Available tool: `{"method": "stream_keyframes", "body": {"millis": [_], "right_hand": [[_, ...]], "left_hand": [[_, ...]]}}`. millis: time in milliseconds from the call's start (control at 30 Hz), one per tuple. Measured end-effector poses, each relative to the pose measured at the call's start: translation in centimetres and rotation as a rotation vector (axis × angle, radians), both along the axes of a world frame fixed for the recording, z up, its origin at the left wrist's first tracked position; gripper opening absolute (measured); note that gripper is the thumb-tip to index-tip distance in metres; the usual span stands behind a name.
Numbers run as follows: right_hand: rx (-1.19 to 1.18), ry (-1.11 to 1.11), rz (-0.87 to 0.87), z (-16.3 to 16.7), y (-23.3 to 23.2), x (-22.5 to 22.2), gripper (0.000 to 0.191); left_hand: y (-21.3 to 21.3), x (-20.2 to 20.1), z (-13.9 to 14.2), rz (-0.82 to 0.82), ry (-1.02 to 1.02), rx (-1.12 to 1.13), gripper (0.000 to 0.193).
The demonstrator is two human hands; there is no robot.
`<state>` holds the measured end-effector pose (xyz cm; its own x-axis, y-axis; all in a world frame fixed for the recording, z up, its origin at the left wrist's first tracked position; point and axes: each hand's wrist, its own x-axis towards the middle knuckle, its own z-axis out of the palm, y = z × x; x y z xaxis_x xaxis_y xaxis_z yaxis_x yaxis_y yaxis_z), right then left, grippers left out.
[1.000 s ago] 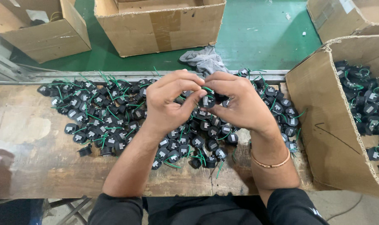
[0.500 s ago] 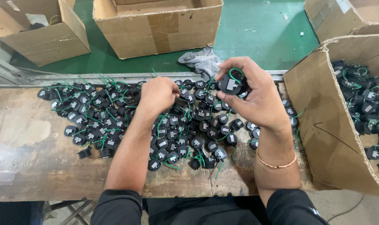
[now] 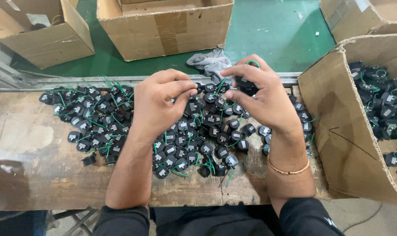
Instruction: The person sits at a workbench covered with black plug-shaped components with green wires, picks up individual parts, and presses and twists them together by hand to assemble each unit. Finished assemblies are placed into a cardboard box beside the bench, and the person repeats the assembly cycle continuously.
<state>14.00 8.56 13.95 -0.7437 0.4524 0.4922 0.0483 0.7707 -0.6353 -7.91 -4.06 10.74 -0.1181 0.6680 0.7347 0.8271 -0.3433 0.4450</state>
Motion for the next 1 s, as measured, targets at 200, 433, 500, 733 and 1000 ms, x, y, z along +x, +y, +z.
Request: {"method": "stream_keyframes", "body": {"millis": [200,433,500,733,1000], "right_hand": [[0.074,-0.22,0.153,-0.2,-1.1,-1.5,0.069],[-0.011,-0.11,0.3,-1.0,-1.9,-2.3,0.057],[-0.027,-0.066,0.299,-1.0,-1.7,-2.2,0.053],[-0.04,0.025,0.287,-1.3,-1.0,-2.0,0.049],[-0.134,0.074,0.193,-1.8,-0.5,-1.8,0.044]], "left_hand": [[0.1,1.8,0.6,-0.053,0.027,0.332,0.023],[-0.2,1.9,-0.1,-0.059,0.062,0.467,0.026],[-0.5,1.8,-0.2,-0.036,0.046,0.459,0.025],[0.0,1.8,-0.4,-0.129,0.013,0.439,0.019],[0.2,1.1,0.3,-0.275,0.002,0.317,0.016]]}}
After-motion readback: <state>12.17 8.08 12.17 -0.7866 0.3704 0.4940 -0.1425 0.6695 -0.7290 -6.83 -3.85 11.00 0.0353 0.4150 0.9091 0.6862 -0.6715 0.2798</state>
